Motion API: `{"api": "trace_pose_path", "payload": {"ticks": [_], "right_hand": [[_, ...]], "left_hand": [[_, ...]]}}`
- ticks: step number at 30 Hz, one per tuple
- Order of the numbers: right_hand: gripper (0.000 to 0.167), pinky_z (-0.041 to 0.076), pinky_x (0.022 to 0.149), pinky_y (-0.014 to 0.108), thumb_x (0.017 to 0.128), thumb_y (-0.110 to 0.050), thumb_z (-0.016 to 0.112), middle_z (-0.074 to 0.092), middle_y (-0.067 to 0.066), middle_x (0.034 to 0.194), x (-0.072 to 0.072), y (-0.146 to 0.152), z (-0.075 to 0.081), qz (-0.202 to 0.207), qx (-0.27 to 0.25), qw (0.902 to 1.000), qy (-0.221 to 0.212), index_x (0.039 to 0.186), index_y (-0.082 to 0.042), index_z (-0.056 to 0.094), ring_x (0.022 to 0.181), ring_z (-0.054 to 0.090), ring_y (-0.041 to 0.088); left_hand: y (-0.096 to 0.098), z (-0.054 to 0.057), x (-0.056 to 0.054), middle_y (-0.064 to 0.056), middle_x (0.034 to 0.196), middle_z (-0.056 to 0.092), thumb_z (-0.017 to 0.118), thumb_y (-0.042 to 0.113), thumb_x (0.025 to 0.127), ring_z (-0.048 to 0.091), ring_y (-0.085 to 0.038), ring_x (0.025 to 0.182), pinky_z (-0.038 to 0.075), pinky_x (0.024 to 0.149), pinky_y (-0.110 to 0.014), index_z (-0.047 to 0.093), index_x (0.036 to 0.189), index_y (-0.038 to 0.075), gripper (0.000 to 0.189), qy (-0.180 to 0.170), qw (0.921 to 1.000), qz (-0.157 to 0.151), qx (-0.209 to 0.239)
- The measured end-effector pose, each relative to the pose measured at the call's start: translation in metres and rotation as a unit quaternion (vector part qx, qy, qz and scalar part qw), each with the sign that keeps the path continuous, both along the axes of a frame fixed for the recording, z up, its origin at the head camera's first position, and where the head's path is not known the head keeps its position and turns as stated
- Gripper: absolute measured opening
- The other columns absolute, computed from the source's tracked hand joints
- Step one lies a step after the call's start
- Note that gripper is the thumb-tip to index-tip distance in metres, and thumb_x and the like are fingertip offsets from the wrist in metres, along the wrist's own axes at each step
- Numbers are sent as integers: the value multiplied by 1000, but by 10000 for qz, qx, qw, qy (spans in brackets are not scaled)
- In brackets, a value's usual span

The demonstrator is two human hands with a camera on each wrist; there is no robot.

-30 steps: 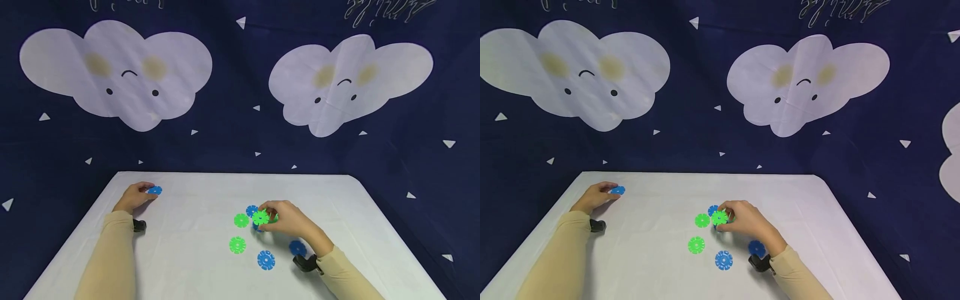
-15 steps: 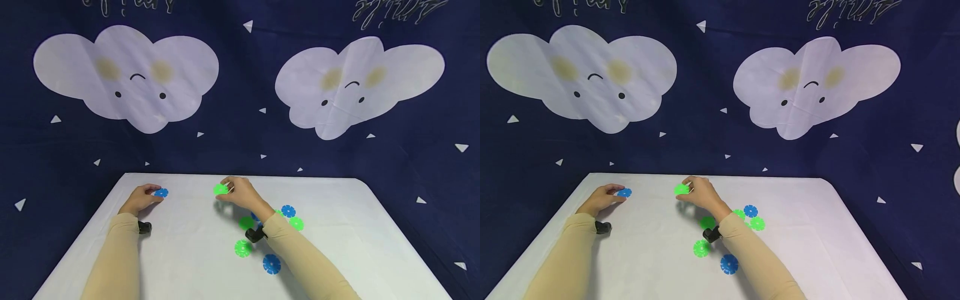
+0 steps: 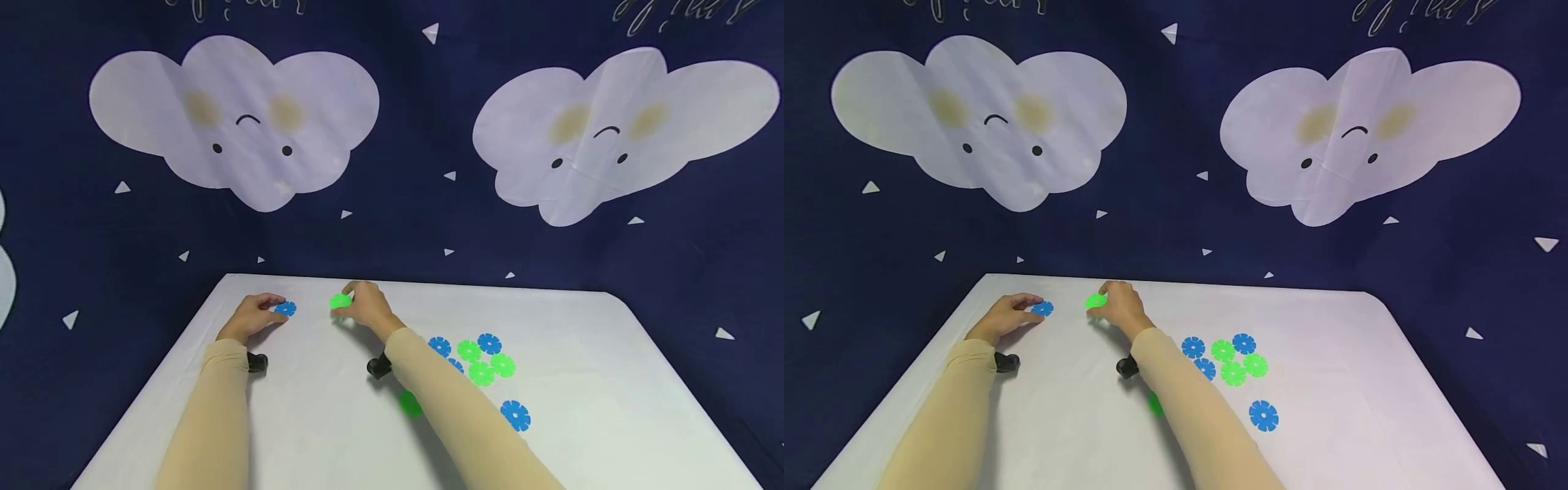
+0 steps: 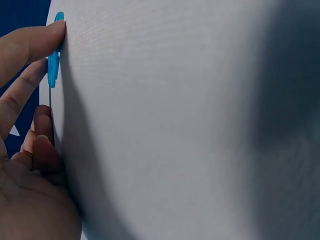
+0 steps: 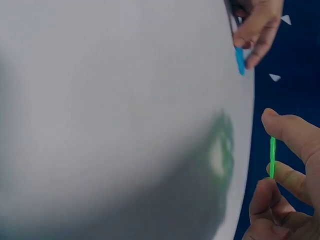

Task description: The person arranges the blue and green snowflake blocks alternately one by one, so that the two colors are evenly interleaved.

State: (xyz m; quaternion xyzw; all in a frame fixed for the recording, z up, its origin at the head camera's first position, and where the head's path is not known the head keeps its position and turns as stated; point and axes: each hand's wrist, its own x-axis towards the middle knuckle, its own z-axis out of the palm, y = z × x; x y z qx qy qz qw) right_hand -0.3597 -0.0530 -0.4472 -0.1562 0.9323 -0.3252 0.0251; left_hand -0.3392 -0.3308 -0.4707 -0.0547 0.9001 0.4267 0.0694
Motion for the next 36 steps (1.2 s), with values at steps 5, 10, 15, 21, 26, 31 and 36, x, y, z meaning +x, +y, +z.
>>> {"api": "trace_pose_path", "payload": {"ticks": [5, 10, 15, 21, 26, 31, 36], "right_hand": [[58, 61, 97, 38, 86, -40, 92, 76, 9, 130, 0, -25, -4, -136, 243, 9995, -153, 132, -10, 73, 113, 73, 25], [55, 61, 99, 41, 85, -39, 93, 77, 10, 130, 9, -47, -12, -190, 47, 9994, -288, 127, -8, 76, 118, 72, 29], [53, 60, 97, 40, 86, -37, 92, 78, 7, 126, 17, -64, -19, -461, 149, 9980, -418, 129, -11, 75, 113, 73, 26], [50, 61, 89, 42, 87, -39, 91, 79, 7, 124, 15, -76, -23, -970, 285, 9945, -275, 128, -16, 76, 110, 75, 27], [52, 61, 87, 43, 88, -44, 89, 78, 7, 128, 13, -85, -25, -1218, 467, 9909, -329, 132, -21, 73, 113, 75, 27], [58, 61, 93, 43, 89, -44, 88, 76, 7, 133, 13, -84, -24, -1187, 451, 9910, -414, 139, -20, 69, 118, 73, 29], [53, 59, 100, 43, 92, -37, 87, 75, 7, 136, 12, -80, -23, -1105, 266, 9921, -536, 138, -18, 70, 122, 72, 29]], "left_hand": [[1, 2, -2, -29, 163, 46, 80, 16, 91, 40, -49, 151, 29, 130, -63, 61, 146, 0, 60, 81, 10000, 29, 50], [3, -2, 1, -29, 161, 50, 82, 15, 89, 42, -50, 151, 31, 130, -63, 65, 142, -1, 58, 207, 9998, 42, 71], [4, -3, 3, -28, 159, 52, 83, 14, 89, 43, -50, 150, 31, 129, -63, 66, 140, -1, 56, 260, 9996, -9, 64], [5, -2, -1, -28, 160, 49, 83, 15, 88, 42, -49, 150, 31, 129, -63, 67, 140, 1, 56, 263, 9996, 92, -40], [5, -3, -3, -26, 160, 51, 83, 15, 87, 43, -48, 152, 32, 130, -61, 69, 138, 3, 55, 277, 9995, 155, -75], [5, -6, -6, -27, 160, 50, 84, 16, 87, 44, -48, 150, 32, 129, -62, 69, 138, 4, 54, 275, 9994, 174, -143], [4, -6, -6, -27, 159, 50, 84, 17, 87, 44, -49, 149, 32, 129, -62, 70, 137, 4, 54, 311, 9994, 131, -119]]}}
